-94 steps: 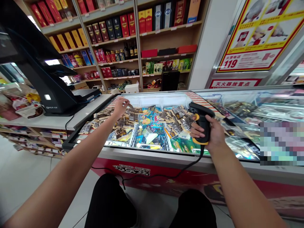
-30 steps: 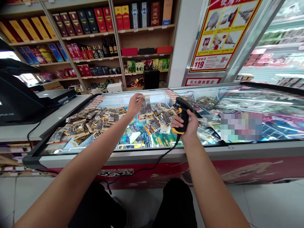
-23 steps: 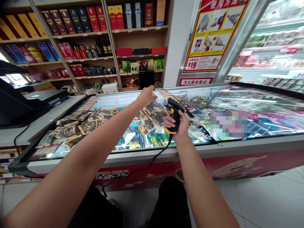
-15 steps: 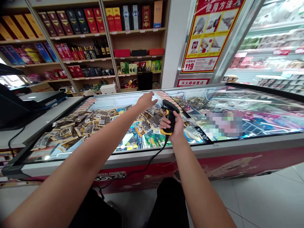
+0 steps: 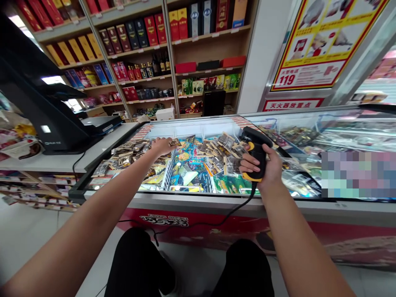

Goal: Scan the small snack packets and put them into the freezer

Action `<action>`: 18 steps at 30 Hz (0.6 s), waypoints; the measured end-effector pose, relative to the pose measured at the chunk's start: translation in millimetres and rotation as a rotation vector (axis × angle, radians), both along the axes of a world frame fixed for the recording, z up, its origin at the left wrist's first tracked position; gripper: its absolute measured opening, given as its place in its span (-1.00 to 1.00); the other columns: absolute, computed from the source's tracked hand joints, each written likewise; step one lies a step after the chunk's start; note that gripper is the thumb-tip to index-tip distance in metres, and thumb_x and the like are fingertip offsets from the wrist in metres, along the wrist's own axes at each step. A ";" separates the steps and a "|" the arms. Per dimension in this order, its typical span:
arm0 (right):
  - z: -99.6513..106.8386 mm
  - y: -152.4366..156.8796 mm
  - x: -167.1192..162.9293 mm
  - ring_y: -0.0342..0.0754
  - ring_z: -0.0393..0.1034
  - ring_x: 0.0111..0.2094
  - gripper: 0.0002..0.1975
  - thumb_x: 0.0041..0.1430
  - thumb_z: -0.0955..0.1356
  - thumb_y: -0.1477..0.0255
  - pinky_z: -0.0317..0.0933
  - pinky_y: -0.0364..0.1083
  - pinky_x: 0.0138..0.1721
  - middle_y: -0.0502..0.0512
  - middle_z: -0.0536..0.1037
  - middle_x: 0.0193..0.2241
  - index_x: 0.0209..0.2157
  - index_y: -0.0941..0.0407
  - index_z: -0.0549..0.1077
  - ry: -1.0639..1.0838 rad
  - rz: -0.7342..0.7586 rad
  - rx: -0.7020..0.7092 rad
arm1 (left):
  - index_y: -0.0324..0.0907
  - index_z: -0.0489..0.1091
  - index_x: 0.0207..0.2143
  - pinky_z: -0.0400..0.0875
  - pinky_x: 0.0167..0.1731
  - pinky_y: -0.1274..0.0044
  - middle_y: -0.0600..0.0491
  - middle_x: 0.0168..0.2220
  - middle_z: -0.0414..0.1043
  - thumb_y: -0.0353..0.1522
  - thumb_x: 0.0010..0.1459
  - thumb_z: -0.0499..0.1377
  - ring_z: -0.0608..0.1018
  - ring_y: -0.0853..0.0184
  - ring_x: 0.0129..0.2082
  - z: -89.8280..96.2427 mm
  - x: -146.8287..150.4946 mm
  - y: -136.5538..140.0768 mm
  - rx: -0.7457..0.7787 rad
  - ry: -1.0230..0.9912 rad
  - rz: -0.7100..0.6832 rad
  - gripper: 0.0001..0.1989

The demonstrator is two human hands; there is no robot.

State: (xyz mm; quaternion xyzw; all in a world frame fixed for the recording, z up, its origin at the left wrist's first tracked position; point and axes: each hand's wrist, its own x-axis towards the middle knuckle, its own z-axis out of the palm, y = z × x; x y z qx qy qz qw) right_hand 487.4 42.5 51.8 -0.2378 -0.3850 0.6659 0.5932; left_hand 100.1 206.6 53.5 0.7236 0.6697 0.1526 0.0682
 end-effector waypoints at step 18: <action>-7.6 6.4 5.2 -0.21 -0.38 -0.64 -0.70 0.39 0.35 0.04 -0.14 -0.11 -0.58 -0.19 0.02 -0.62 -0.18 -0.01 0.46 -0.080 0.042 -0.003 | -0.24 0.56 -0.07 0.29 0.12 0.23 -0.27 -0.14 0.67 -0.36 0.44 0.11 0.66 -0.05 0.01 10.1 30.0 -13.6 0.284 0.140 -0.008 -0.76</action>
